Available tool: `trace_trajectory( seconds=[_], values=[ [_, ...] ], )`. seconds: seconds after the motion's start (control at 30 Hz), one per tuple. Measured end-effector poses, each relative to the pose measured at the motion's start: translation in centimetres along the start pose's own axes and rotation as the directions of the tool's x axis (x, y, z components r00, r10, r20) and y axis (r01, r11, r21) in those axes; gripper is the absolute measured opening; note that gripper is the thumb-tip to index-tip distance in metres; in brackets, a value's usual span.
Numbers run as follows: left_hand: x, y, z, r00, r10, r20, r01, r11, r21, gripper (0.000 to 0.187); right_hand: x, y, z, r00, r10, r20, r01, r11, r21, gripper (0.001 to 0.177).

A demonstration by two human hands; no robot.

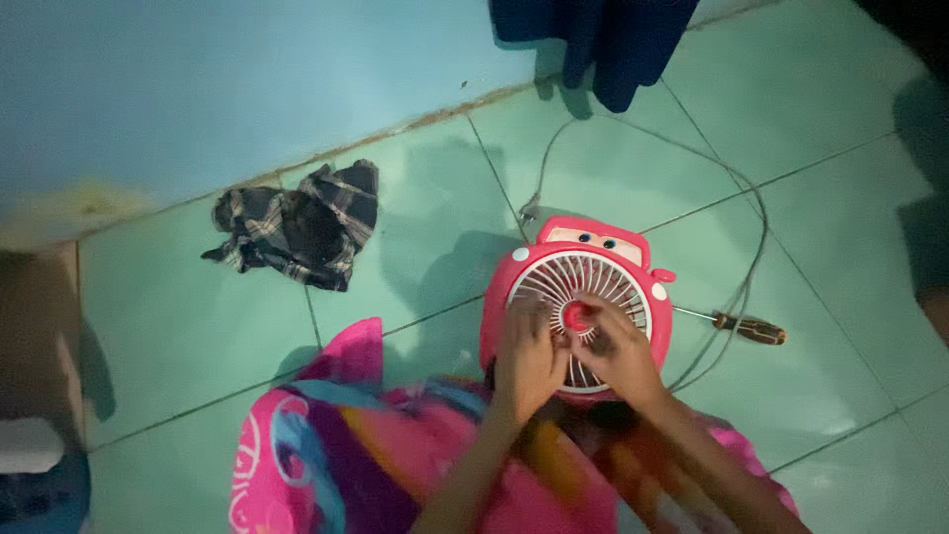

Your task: The person removes the central cap and then uses a screwdriver to loosen the screws securing the front grille of a small pink electric fan. The person works on the fan while sitting on the floor.

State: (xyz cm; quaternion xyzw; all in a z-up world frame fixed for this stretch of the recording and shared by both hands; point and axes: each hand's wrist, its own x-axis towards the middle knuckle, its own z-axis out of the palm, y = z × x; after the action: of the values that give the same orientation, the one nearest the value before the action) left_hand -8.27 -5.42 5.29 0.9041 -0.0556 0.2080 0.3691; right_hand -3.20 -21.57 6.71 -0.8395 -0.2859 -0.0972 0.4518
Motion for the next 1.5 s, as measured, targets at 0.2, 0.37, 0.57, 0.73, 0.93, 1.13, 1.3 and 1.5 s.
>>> trace_trajectory(
  seconds=[0.2, 0.37, 0.57, 0.73, 0.93, 1.13, 1.3, 1.5],
  values=[
    [-0.2, -0.8, -0.1, 0.999, -0.041, -0.036, 0.038, 0.997, -0.072, 0.047, 0.5, -0.5, 0.5, 0.997, -0.073, -0.029, 0.067, 0.984, -0.166, 0.028],
    [-0.1, -0.8, 0.2, 0.999, -0.045, -0.018, 0.044, 0.998, -0.05, 0.05, 0.1, 0.0, 0.6, 0.995, -0.096, -0.014, 0.092, 0.984, -0.151, 0.027],
    [0.4, -0.2, -0.5, 1.0, 0.01, -0.019, -0.011, 0.999, -0.033, 0.057, 0.5, 0.2, 0.3, 0.982, -0.187, 0.016, 0.187, 0.975, -0.123, 0.028],
    [0.6, -0.2, -0.6, 1.0, -0.013, 0.023, 0.013, 1.0, 0.011, 0.055, 0.6, -0.2, 0.1, 0.998, -0.058, 0.012, 0.059, 0.988, -0.14, 0.028],
    [0.6, -0.6, -0.3, 0.999, -0.027, 0.043, 0.027, 1.0, 0.007, 0.054, 0.4, -0.2, 0.3, 0.997, -0.066, 0.041, 0.068, 0.996, -0.056, 0.029],
    [0.6, -1.0, -0.2, 0.998, -0.033, 0.044, 0.032, 0.999, 0.023, 0.054, 0.7, -1.5, 0.0, 0.994, -0.071, 0.08, 0.068, 0.997, 0.044, 0.041],
    [0.6, -1.2, -0.2, 1.0, -0.01, 0.0, 0.01, 1.0, 0.019, 0.06, 1.8, -2.4, -1.8, 0.937, 0.348, 0.041, -0.314, 0.78, 0.541, 0.047],
    [0.9, -0.5, -0.2, 0.995, 0.092, 0.041, -0.097, 0.985, 0.14, 0.053, 1.5, -0.5, -2.1, 0.768, 0.621, 0.158, -0.446, 0.341, 0.827, 0.029]
  ],
)
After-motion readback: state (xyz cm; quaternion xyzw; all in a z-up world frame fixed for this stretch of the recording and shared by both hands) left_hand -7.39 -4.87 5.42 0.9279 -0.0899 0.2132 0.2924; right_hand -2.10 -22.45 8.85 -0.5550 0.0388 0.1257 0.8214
